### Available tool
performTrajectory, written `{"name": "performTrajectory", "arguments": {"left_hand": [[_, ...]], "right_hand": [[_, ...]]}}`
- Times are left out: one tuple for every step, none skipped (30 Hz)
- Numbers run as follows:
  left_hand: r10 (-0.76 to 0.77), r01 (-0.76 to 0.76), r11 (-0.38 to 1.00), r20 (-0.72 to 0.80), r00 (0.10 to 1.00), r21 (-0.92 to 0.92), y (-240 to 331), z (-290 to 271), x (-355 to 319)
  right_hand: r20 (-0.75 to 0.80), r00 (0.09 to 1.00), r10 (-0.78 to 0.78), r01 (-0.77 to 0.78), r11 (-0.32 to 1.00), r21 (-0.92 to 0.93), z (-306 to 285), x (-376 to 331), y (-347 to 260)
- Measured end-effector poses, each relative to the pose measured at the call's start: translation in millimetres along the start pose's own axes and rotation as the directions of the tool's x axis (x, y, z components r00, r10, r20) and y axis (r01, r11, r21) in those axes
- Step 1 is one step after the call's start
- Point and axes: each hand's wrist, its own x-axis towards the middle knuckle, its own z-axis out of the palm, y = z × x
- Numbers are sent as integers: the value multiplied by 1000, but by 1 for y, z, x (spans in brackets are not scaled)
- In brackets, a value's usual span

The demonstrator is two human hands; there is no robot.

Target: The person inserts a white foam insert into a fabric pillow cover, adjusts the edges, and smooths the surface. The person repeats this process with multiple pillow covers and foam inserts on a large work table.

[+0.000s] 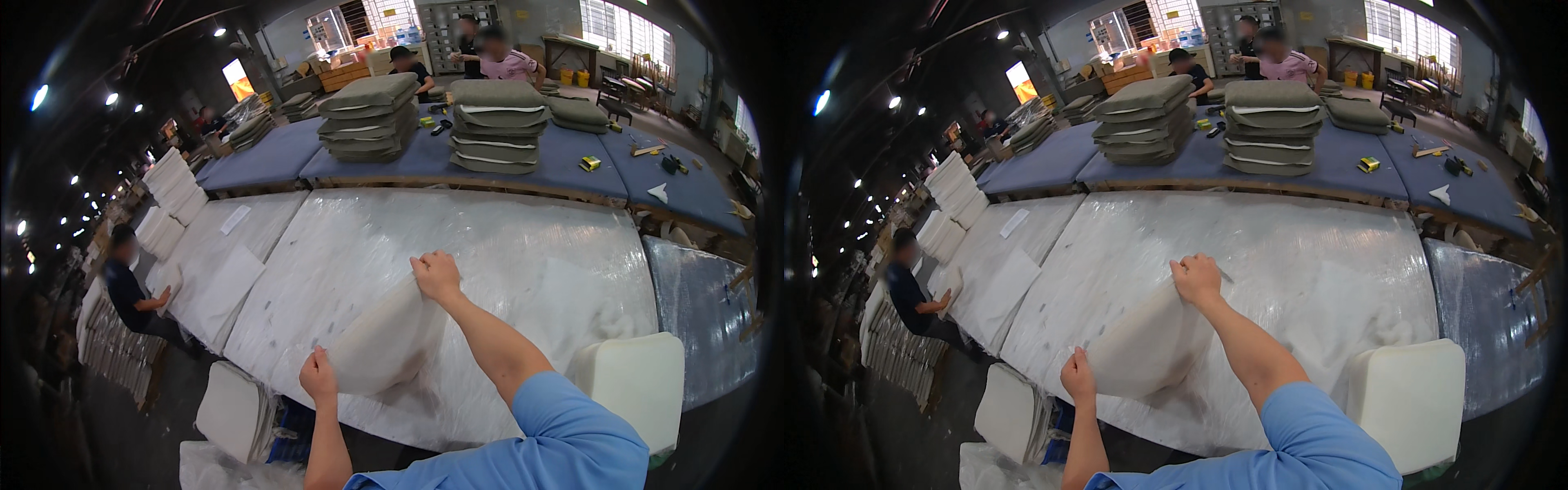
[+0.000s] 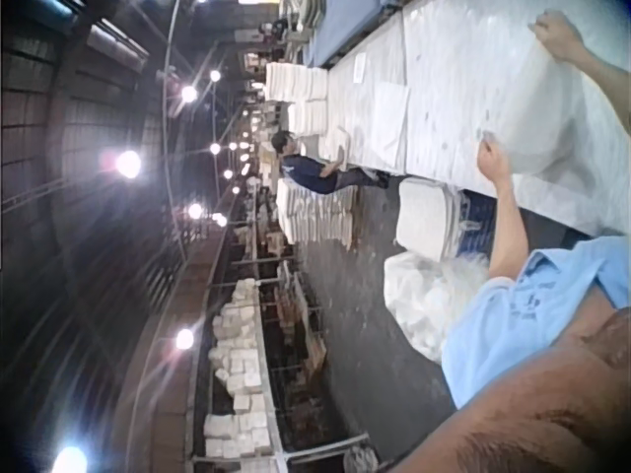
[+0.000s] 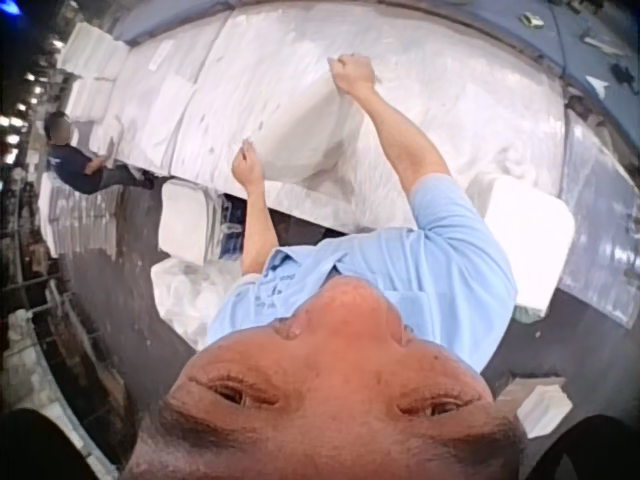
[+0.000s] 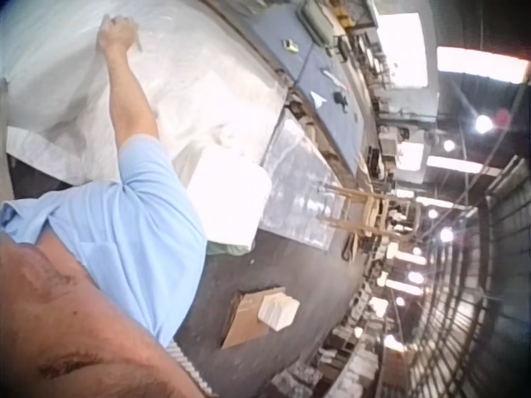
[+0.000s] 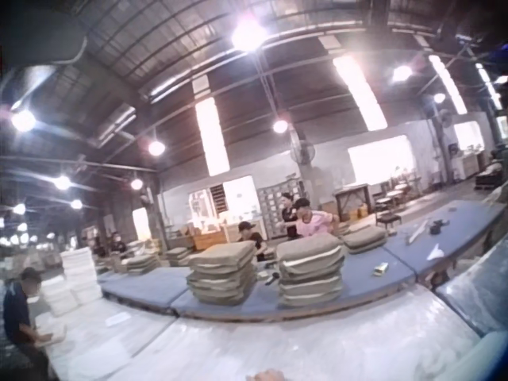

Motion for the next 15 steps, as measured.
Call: {"name": "performTrajectory", "arguments": {"left_hand": [[-11, 14, 992, -22, 1000, 127, 1, -1, -5], [8, -4, 994, -32, 999, 111, 2, -2, -7], [31, -26, 995, -44, 999, 98, 2, -5, -8], [48, -44, 996, -53, 997, 83, -1, -6, -11], [57, -51, 993, -53, 997, 111, -3, -10, -13], [64, -57, 989, -48, 997, 135, -5, -11, -15], [74, -65, 986, -47, 996, 156, -6, -12, -17], [95, -86, 984, -51, 994, 154, -8, -14, -21], [119, -112, 985, -47, 992, 132, -9, -10, -27], [145, -139, 984, -48, 988, 115, -10, -8, -31], [164, -161, 983, -31, 986, 90, -10, -6, -36], [179, -177, 980, -17, 984, 86, -12, -9, -41], [192, -190, 977, -13, 981, 94, -18, -19, -45], [206, -203, 975, -20, 978, 94, -23, -26, -49], [225, -223, 972, -20, 974, 77, -26, -30, -52]], "right_hand": [[-24, 1000, -12, 13, 999, 44, 2, -3, 1], [-47, 999, -21, 25, 996, 88, 4, -5, 2], [-76, 997, -13, 24, 989, 143, 6, -6, 3], [-103, 995, -2, 22, 982, 190, 7, -7, 8], [-129, 992, 11, 20, 971, 238, 9, -9, 12], [-124, 986, 114, -62, 931, 360, 12, -13, 18], [-110, 971, 211, -135, 869, 476, 15, -15, 23], [-85, 949, 305, -201, 787, 584, 18, -18, 28], [-93, 949, 302, -185, 770, 610, 15, -18, 40], [-99, 950, 297, -168, 750, 640, 13, -19, 48], [-109, 950, 293, -149, 730, 667, 8, -20, 57], [-54, 944, 324, -189, 670, 718, 8, -26, 59], [17, 938, 346, -233, 596, 768, 12, -33, 54], [84, 929, 361, -276, 520, 808, 15, -39, 48], [100, 924, 369, -288, 497, 819, 12, -43, 45]]}}
